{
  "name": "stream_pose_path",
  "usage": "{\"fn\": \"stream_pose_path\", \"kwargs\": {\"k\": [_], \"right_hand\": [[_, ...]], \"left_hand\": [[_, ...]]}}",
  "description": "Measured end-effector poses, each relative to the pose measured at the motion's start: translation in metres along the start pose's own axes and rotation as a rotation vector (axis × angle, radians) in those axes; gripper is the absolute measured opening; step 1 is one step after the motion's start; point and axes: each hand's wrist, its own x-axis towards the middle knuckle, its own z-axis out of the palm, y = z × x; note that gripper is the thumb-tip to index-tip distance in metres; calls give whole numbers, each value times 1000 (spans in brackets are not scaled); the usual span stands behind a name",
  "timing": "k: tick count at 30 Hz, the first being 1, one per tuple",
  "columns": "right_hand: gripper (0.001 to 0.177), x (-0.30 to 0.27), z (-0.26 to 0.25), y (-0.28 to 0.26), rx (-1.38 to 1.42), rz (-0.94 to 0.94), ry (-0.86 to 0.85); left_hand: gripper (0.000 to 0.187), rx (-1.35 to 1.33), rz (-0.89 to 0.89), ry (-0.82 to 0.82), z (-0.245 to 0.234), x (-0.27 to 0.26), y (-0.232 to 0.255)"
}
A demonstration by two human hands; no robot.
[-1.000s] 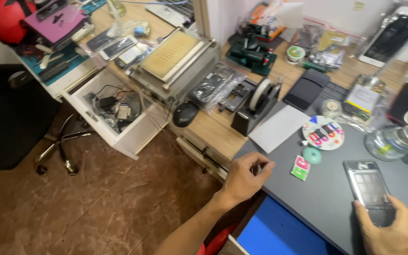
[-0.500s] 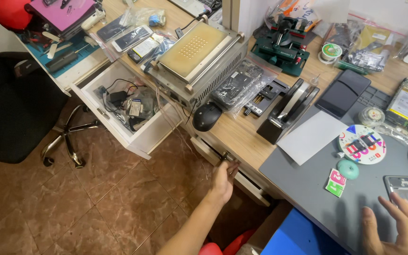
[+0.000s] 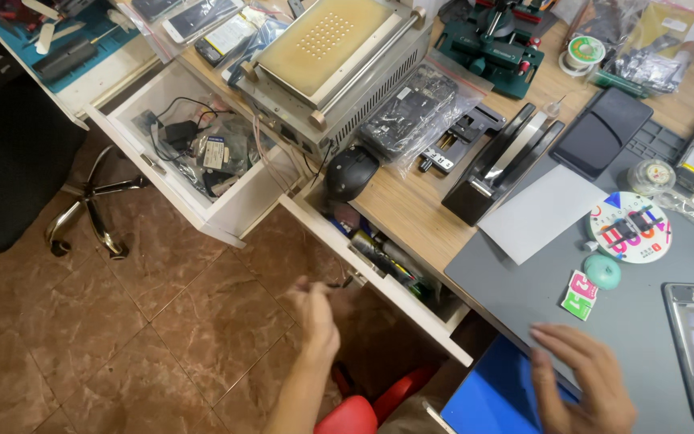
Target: The person uses a screwdriver to remove screws from the back of a smartphone, detaches the back cover, and manipulates internal components. They then open a drawer to retrieve a small tool and continue working on the device.
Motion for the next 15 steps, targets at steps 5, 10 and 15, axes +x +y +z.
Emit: {"fn": "stream_pose_path", "kwargs": {"k": [5,10,15], "right_hand": [[35,-28,51,10,-29,-56,-508],[30,-53,85,4,-33,-187,-628],[32,-59,84,-5,-32,-105,-756]], "left_hand": [[20,-36,612,-123,-10,-51,60],[18,248,819,-411,-11,-74,71],[16,698,1246,-422,-19,-59,71]]}}
